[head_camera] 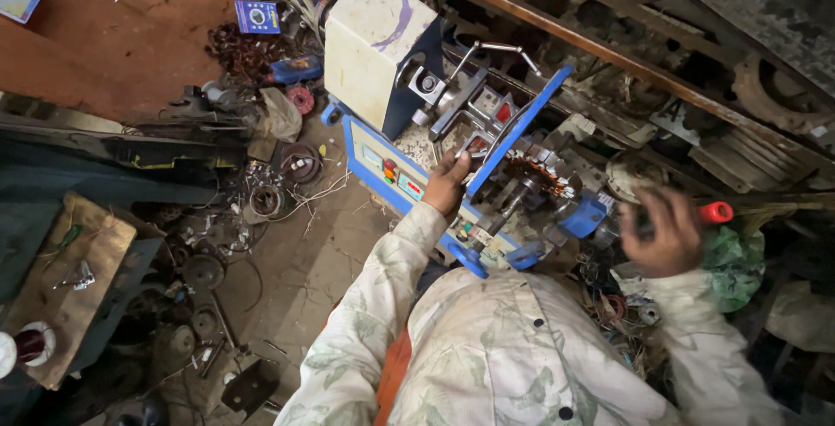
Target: The person operates a blue electric coil winding machine in a workshop. They manually feed copper wire into the machine, guide it around a rotating core, and use a screwdriver to adjust the mechanism. The person repeatedly winds the wire, stops to adjust the tension or position, and continues the process.
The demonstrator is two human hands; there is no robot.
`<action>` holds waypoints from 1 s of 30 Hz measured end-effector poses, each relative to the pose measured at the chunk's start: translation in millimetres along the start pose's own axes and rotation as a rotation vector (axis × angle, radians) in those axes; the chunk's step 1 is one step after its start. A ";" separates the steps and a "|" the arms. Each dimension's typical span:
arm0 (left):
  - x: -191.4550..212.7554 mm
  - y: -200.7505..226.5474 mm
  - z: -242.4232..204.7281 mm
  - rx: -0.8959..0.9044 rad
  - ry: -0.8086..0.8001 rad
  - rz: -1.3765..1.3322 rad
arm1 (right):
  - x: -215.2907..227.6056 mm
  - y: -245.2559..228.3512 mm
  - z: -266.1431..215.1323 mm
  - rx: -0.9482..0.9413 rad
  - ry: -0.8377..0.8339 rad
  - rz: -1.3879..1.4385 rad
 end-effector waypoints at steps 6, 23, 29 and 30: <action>12.0 -14.3 7.3 0.046 0.135 -0.012 | -140.0 26.3 0.9 -0.960 -0.384 1.359; 8.8 -17.6 7.4 -0.087 0.077 0.040 | -153.3 6.6 12.3 -0.915 -0.152 1.610; 13.6 -26.7 19.2 -0.106 0.068 0.079 | -160.6 6.5 11.4 -0.943 -0.153 1.651; 15.0 -27.6 19.6 -0.070 0.086 0.063 | -160.7 8.3 10.1 -0.970 -0.165 1.622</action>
Point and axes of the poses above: each hand's wrist, its own z-axis towards the middle knuckle, its own x-axis out of the back of the hand, y = z × x, the point moved 6 cm from there along z, towards the middle knuckle, and after that the axes turned 3 degrees about z, right-handed, at the moved point
